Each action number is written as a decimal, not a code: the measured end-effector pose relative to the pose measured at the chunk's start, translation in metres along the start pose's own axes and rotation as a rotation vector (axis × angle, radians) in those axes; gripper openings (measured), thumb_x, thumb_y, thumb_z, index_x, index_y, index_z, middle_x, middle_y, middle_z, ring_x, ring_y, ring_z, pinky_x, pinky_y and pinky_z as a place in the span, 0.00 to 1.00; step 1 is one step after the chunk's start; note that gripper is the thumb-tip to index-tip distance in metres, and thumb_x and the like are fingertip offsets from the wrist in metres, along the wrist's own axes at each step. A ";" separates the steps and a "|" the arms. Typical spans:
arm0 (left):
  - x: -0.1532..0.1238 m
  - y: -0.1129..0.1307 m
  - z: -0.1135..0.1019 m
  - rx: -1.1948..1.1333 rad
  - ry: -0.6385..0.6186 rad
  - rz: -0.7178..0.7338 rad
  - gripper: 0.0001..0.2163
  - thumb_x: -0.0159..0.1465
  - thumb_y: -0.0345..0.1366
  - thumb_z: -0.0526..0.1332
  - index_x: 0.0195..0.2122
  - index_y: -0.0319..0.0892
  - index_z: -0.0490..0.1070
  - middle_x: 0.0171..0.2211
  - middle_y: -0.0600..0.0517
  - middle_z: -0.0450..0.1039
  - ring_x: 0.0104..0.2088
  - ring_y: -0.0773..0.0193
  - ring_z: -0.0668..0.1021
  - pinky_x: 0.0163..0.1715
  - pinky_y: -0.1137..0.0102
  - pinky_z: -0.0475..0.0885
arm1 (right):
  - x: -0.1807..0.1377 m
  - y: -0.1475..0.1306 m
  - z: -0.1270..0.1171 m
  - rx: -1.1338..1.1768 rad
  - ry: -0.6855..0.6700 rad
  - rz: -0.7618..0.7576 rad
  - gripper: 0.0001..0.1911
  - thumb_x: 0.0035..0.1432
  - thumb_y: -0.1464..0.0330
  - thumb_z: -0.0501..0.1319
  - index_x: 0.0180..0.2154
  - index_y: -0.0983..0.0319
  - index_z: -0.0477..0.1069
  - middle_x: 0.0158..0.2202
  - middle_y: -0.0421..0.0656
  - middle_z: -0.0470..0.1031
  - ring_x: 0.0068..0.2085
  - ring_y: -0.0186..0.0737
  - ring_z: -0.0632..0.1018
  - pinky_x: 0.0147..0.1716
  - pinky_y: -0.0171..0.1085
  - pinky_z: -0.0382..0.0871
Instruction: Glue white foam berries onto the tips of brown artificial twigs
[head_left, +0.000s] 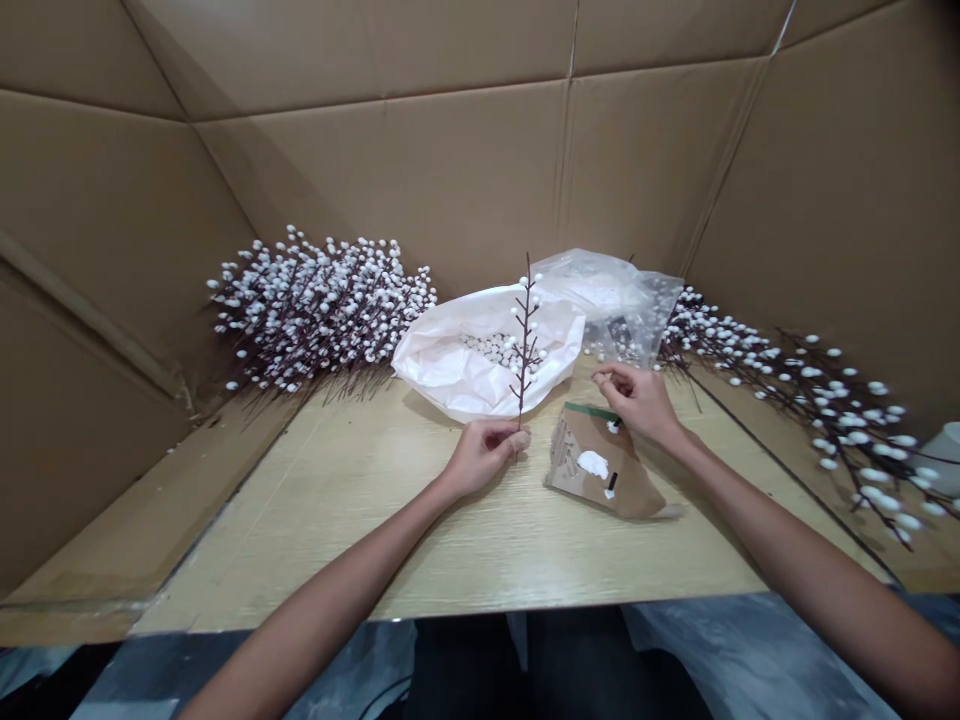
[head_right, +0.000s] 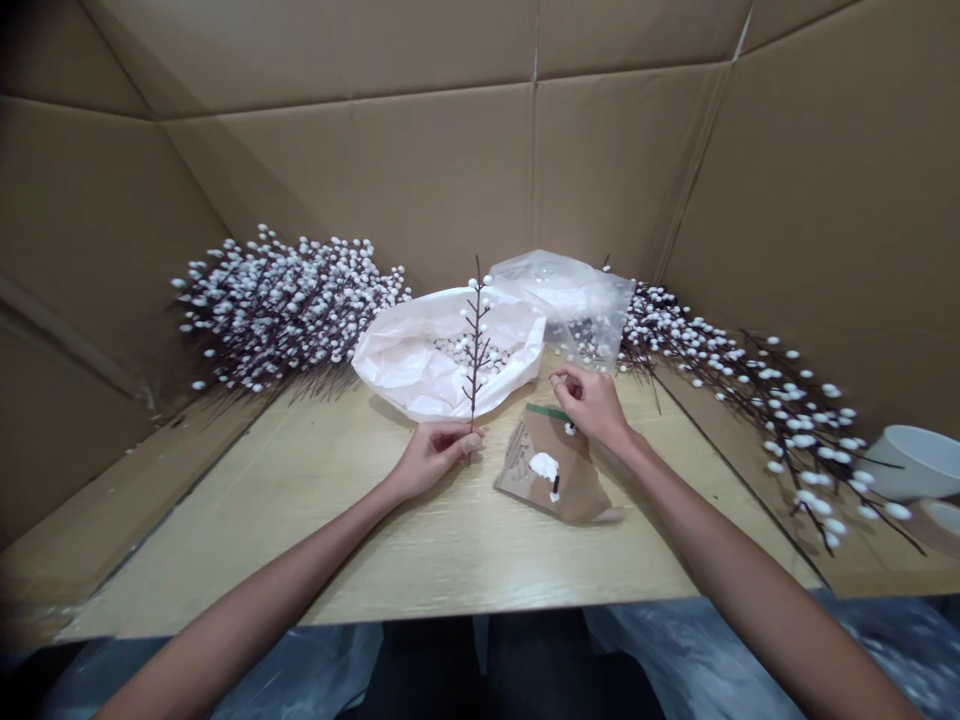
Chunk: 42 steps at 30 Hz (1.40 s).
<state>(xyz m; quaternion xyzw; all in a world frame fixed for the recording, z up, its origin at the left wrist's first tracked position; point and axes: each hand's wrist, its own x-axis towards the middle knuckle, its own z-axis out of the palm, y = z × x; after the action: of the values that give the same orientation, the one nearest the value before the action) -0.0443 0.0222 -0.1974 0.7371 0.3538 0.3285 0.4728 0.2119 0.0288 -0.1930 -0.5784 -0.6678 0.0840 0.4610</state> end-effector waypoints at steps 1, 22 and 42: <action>0.000 0.000 0.000 -0.004 0.001 0.001 0.14 0.62 0.41 0.59 0.27 0.34 0.73 0.23 0.53 0.65 0.25 0.69 0.66 0.25 0.74 0.60 | 0.000 0.000 0.000 -0.001 -0.002 0.001 0.15 0.55 0.62 0.55 0.31 0.65 0.75 0.15 0.37 0.61 0.18 0.32 0.62 0.20 0.33 0.51; -0.001 -0.003 0.000 -0.015 0.002 0.003 0.16 0.60 0.44 0.60 0.29 0.33 0.74 0.21 0.54 0.64 0.24 0.69 0.65 0.24 0.75 0.59 | 0.000 0.002 0.001 0.007 -0.005 0.011 0.16 0.53 0.62 0.54 0.31 0.67 0.75 0.16 0.38 0.62 0.19 0.33 0.62 0.21 0.33 0.52; -0.001 -0.002 0.002 -0.018 0.010 -0.001 0.15 0.60 0.44 0.61 0.28 0.34 0.75 0.22 0.54 0.65 0.24 0.68 0.66 0.25 0.74 0.60 | -0.001 0.003 0.001 0.022 -0.040 0.035 0.17 0.53 0.61 0.54 0.32 0.67 0.75 0.16 0.38 0.61 0.19 0.33 0.62 0.22 0.34 0.53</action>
<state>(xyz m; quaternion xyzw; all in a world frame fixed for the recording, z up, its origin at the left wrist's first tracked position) -0.0438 0.0210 -0.1995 0.7310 0.3538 0.3352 0.4777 0.2128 0.0296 -0.1956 -0.5831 -0.6656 0.1111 0.4524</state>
